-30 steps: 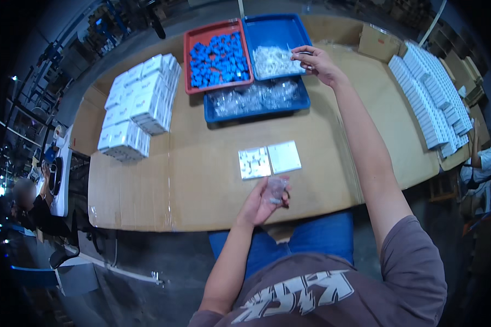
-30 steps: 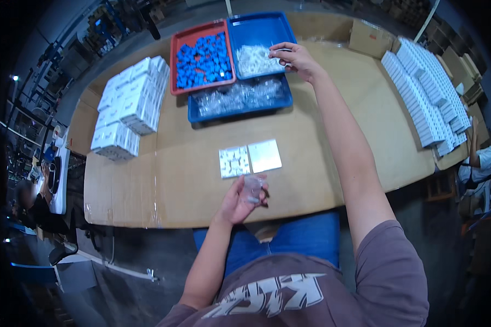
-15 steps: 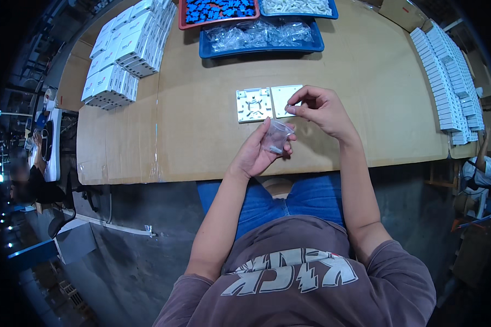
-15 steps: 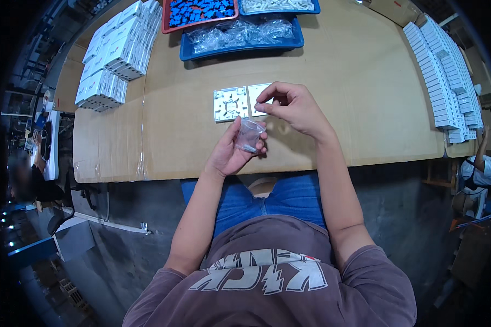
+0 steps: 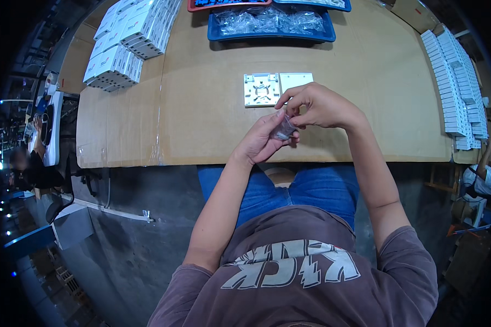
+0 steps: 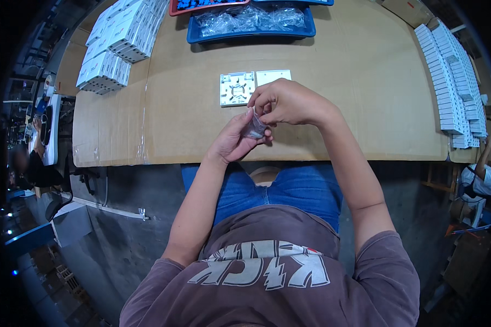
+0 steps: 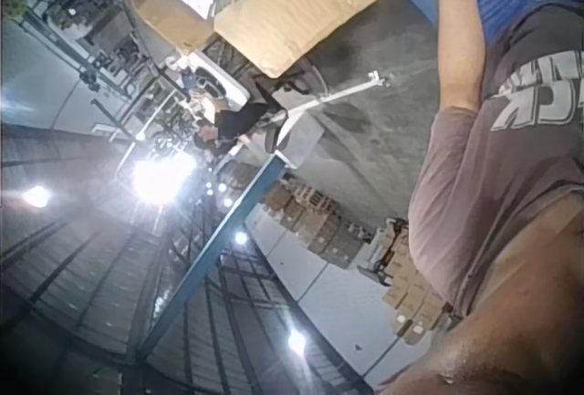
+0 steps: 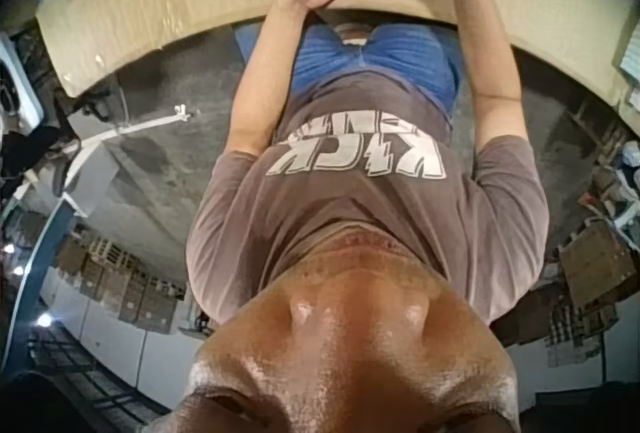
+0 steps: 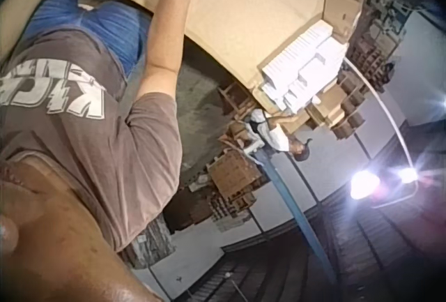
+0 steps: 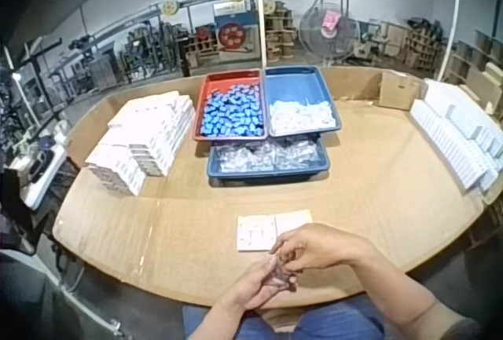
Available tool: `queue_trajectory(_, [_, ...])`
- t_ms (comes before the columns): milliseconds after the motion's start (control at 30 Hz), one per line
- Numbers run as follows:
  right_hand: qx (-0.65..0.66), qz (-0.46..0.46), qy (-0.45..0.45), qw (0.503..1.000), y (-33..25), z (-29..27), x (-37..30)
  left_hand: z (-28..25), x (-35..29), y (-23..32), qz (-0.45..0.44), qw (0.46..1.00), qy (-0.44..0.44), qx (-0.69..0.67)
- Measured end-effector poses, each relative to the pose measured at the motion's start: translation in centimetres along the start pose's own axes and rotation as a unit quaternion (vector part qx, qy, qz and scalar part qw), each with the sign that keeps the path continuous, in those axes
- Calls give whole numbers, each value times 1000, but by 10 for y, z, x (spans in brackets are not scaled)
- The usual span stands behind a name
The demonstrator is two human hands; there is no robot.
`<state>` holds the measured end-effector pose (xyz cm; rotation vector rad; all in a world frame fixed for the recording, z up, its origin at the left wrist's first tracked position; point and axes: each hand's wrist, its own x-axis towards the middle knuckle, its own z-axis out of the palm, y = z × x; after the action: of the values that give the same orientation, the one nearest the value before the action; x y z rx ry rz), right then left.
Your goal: Assembling and packaging plastic components into white boxes.
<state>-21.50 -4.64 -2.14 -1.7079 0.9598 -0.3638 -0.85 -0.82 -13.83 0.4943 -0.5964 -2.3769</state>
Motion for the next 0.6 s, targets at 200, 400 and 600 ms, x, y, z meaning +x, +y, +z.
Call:
queue_trajectory(200, [-89,-20,-54,994,-1,-5,-1,9,-1,2,7,1000,5,-4])
queue_trajectory(400, [-51,-22,-24,998,14,9,1,10,-1,2,15,999,-1,-29])
queue_trajectory(600, [-116,15,-69,991,7,19,1,-1,-1,0,-4,1000,15,0])
